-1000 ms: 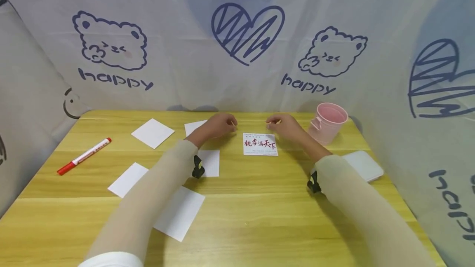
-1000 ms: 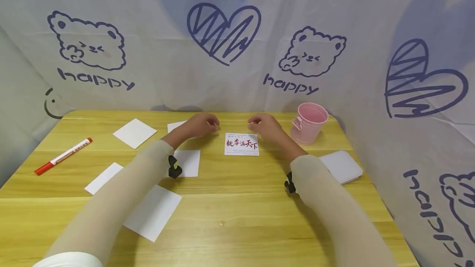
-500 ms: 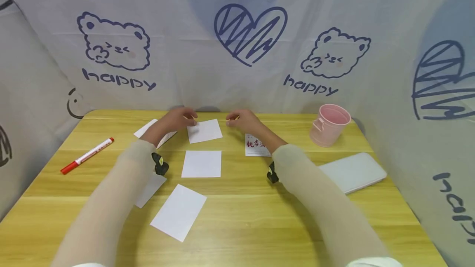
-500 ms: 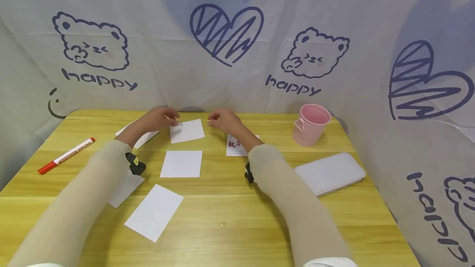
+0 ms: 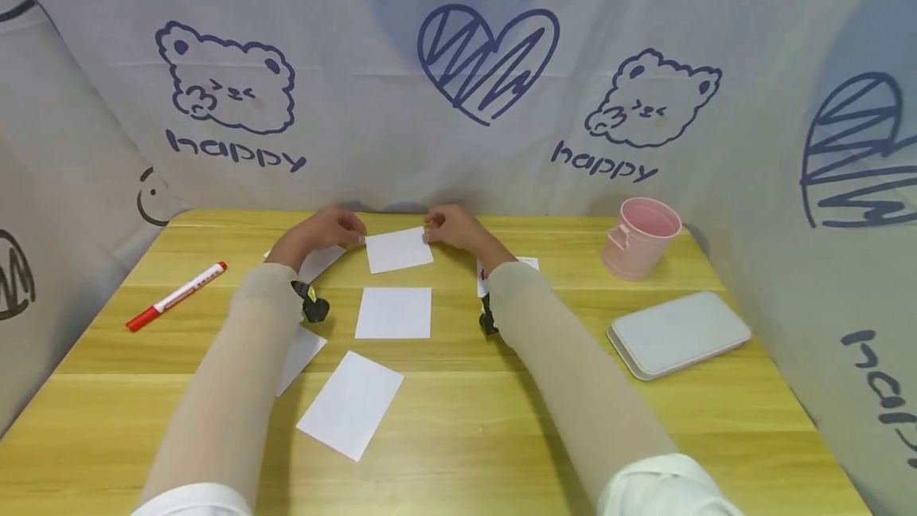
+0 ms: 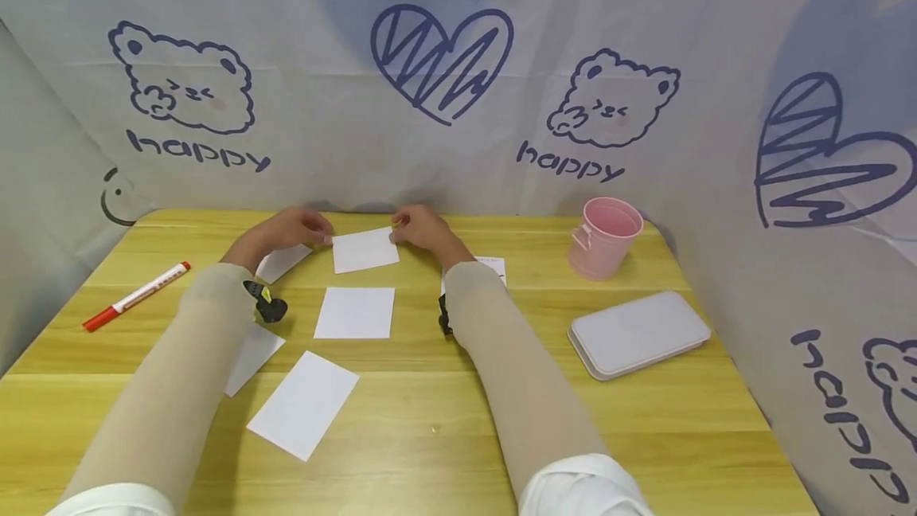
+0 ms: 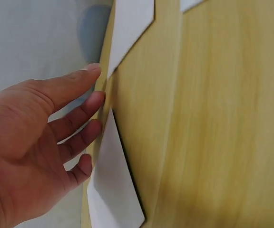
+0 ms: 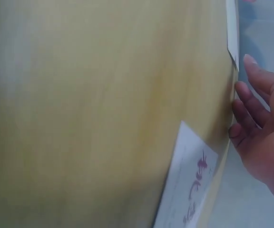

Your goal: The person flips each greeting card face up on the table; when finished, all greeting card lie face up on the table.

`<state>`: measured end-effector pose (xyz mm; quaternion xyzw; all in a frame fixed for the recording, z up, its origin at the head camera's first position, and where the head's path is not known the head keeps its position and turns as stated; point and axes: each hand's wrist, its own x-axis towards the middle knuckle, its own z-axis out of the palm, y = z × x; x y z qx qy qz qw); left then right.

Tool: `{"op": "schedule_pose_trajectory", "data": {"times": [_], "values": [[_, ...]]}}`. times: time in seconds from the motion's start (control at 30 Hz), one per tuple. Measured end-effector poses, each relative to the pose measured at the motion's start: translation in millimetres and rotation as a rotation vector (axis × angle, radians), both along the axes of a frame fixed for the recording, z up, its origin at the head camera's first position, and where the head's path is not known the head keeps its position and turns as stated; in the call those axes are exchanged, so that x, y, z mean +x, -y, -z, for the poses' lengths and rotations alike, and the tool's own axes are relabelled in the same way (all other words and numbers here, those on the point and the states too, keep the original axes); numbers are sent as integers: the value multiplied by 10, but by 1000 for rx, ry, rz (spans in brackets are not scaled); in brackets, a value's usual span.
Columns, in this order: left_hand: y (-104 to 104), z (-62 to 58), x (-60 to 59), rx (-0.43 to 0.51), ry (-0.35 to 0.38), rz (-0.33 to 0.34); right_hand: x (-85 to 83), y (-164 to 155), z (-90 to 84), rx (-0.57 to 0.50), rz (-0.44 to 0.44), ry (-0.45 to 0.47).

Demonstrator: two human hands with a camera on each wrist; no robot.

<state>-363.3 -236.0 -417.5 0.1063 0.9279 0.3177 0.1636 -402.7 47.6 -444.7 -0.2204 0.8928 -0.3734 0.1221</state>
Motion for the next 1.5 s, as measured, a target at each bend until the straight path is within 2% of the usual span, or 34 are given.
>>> {"op": "schedule_pose_trajectory", "data": {"times": [0.2,0.53,0.93,1.17,1.3,1.4,1.5], "values": [[19,53,-2,-26,39,-62,-22,47,33,52,-12,9],[-90,32,-3,-62,2,-34,-74,65,127,88,1,-17],[-59,57,-77,-66,20,-41,-108,108,111,98,-9,-14],[-67,0,-41,25,27,-52,-70,115,87,61,-13,9],[-104,-64,-20,112,4,-62,-44,84,74,-58,18,61],[-141,-109,-1,220,23,-97,-23,44,26,-161,50,95],[-163,-157,43,312,34,-134,4,-10,-49,-232,47,90]]}}
